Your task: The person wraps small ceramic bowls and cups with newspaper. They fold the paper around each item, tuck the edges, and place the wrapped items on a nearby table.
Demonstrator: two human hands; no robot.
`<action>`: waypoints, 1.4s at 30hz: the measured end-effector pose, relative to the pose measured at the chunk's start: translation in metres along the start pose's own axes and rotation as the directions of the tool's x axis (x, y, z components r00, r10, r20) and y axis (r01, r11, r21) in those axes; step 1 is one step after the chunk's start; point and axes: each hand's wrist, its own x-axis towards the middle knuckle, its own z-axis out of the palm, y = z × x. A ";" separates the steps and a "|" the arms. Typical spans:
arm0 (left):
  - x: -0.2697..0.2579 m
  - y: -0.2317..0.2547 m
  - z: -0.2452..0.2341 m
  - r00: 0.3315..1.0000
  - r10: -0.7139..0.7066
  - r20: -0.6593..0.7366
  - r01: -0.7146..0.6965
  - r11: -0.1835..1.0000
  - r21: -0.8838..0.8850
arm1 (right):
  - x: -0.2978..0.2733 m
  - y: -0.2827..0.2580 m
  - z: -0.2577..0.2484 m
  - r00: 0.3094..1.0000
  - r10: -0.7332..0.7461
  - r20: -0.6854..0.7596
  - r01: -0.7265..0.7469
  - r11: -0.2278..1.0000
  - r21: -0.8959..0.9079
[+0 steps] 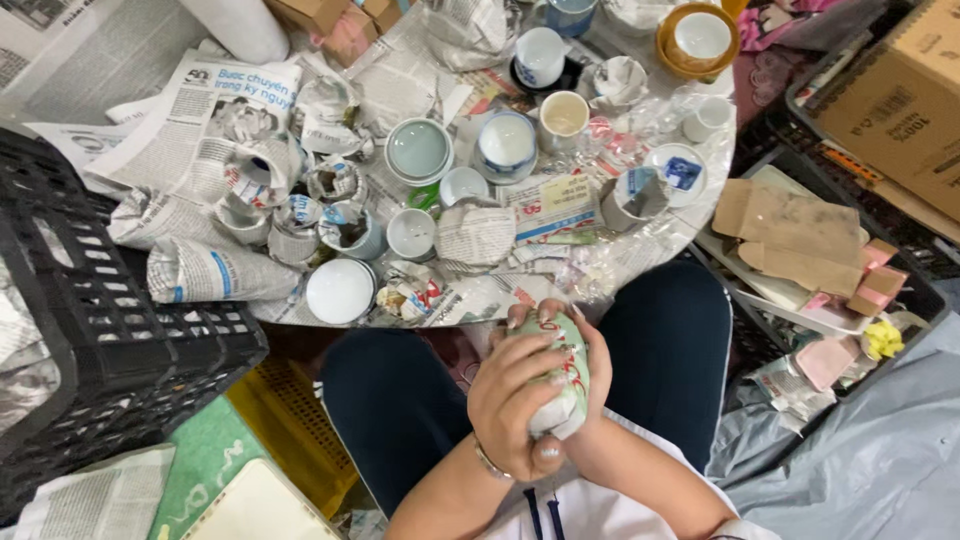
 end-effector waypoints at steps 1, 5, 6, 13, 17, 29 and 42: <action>0.005 -0.010 -0.003 1.000 0.016 0.005 -0.016 0.999 -0.052 | 0.006 0.001 0.002 0.999 -0.036 -0.016 0.035 0.996 -0.082; 0.027 -0.052 -0.003 0.995 -0.058 -0.084 0.032 0.959 -0.281 | 0.036 0.005 0.007 0.963 -0.265 -0.051 0.242 0.931 -0.272; 0.034 -0.060 0.000 0.976 -0.186 -0.116 0.131 0.918 -0.375 | 0.048 0.006 0.009 0.939 -0.341 -0.050 0.313 0.904 -0.290; 0.058 -0.102 -0.001 0.595 -0.792 0.136 0.350 0.104 -0.931 | 0.125 -0.007 0.019 0.541 -0.543 0.643 0.717 -0.102 -0.689; 0.045 -0.111 -0.014 0.617 -0.753 0.228 0.261 -0.077 -0.962 | 0.153 -0.018 0.032 0.488 -0.242 0.839 0.735 -0.405 -0.544; 0.045 -0.122 -0.011 0.552 -0.777 0.302 0.425 -0.048 -0.904 | 0.329 -0.079 0.062 0.546 0.248 0.800 0.630 -0.751 -0.197; 0.043 -0.117 -0.012 0.499 -0.810 0.306 0.558 0.030 -0.830 | 0.430 -0.078 -0.008 0.549 0.676 0.492 0.677 -0.705 0.212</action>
